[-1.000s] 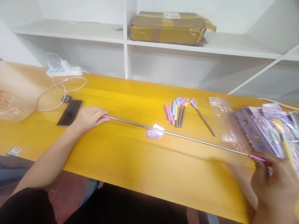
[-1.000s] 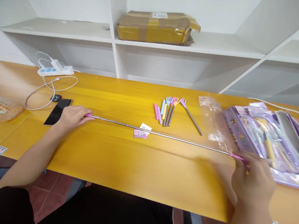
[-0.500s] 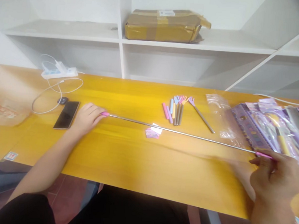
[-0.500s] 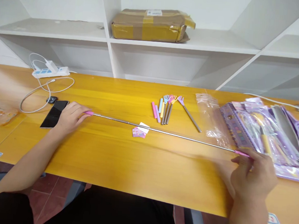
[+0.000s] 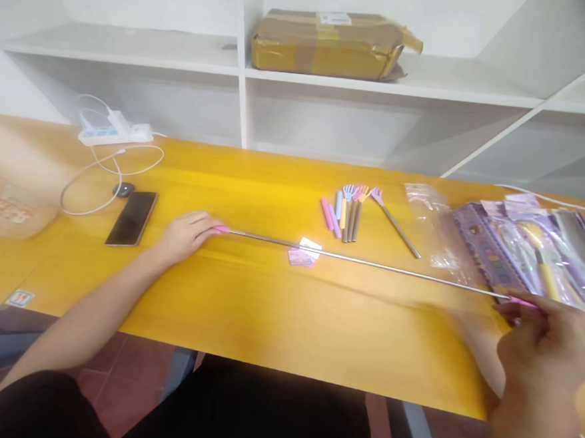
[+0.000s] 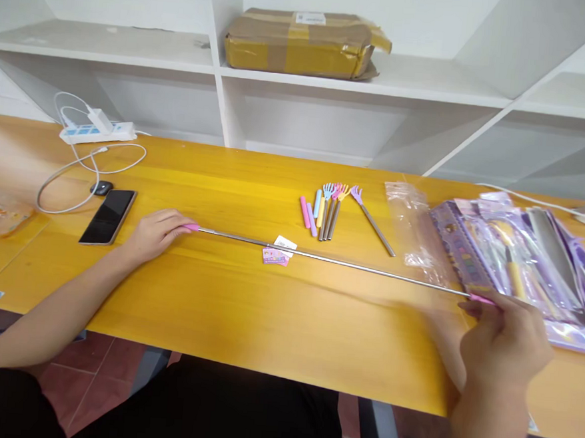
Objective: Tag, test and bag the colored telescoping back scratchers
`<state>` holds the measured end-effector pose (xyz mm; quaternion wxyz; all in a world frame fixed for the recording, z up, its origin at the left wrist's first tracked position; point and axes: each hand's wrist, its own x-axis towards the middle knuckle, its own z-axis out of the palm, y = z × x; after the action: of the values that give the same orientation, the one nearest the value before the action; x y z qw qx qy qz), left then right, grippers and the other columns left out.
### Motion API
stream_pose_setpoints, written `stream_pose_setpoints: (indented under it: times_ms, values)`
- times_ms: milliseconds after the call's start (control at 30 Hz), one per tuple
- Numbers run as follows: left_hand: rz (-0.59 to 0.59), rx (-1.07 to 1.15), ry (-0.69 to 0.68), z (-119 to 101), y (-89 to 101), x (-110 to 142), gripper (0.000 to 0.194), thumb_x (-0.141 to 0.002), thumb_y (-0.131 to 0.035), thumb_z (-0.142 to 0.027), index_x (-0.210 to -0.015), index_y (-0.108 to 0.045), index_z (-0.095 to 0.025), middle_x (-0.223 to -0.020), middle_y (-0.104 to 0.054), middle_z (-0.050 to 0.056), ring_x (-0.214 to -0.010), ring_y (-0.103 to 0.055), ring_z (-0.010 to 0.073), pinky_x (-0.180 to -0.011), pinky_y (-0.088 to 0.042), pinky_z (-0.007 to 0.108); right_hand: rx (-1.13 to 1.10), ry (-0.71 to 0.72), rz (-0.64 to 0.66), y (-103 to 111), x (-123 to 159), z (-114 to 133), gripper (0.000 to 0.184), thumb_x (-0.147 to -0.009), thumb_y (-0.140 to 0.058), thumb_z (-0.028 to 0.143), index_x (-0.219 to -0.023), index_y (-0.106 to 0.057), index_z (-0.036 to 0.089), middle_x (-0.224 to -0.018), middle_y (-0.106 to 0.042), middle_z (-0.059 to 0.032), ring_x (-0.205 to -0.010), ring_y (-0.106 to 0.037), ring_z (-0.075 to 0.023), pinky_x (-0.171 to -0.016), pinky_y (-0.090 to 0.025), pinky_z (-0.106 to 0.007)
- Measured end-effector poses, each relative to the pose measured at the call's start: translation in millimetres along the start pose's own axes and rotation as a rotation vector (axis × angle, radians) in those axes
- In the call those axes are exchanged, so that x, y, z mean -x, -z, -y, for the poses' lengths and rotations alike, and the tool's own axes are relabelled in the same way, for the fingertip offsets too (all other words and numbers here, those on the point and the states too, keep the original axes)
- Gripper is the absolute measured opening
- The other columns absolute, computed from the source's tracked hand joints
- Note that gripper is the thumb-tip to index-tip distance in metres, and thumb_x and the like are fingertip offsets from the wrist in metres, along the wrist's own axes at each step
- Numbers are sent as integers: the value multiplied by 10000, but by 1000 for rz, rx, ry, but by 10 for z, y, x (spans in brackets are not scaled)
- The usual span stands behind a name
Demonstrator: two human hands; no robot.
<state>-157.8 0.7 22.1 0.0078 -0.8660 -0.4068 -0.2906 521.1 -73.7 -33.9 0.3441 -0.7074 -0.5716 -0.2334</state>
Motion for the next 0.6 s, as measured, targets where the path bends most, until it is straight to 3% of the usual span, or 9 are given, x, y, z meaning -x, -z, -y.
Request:
stream_pose_setpoints:
  times_ms: [133, 300, 433, 600]
  values:
    - [-26, 33, -100, -10, -20, 1, 234, -1072, -605, -294, -1226, -779, -267, -1075, -805, 30, -940, -749, 162, -871, -564, 276, -54, 79, -55, 41, 12, 53, 355, -986, -461, 417, -873, -710, 191, -733, -721, -97, -793, -725, -269, -744, -542, -367]
    - [60, 120, -205, -234, -162, -18, 315, -1082, -573, -245, -1375, -690, -227, -1127, -794, 73, -970, -763, 157, -859, -604, 263, -209, 328, 145, 99, 23, 450, 224, -1006, -504, 218, -994, -727, 239, -775, -769, -37, -728, -757, -174, -733, -555, -267]
    - [101, 199, -201, -478, -315, -3, 343, -1099, -520, -224, -1420, -644, -221, -1160, -792, 91, -1000, -768, 166, -889, -634, 297, -295, 490, 249, 177, 29, 849, 319, -974, -533, 80, -1128, -729, 280, -820, -776, 10, -700, -759, -115, -676, -540, -211]
    - [21, 208, -225, -682, -392, 20, 417, -1070, -539, -140, -1471, -602, -234, -1183, -798, 85, -1023, -784, 169, -914, -654, 298, -354, 471, 330, 330, 103, 1319, 450, -952, -448, 1, -1242, -691, 245, -928, -750, -10, -752, -744, -122, -705, -557, -227]
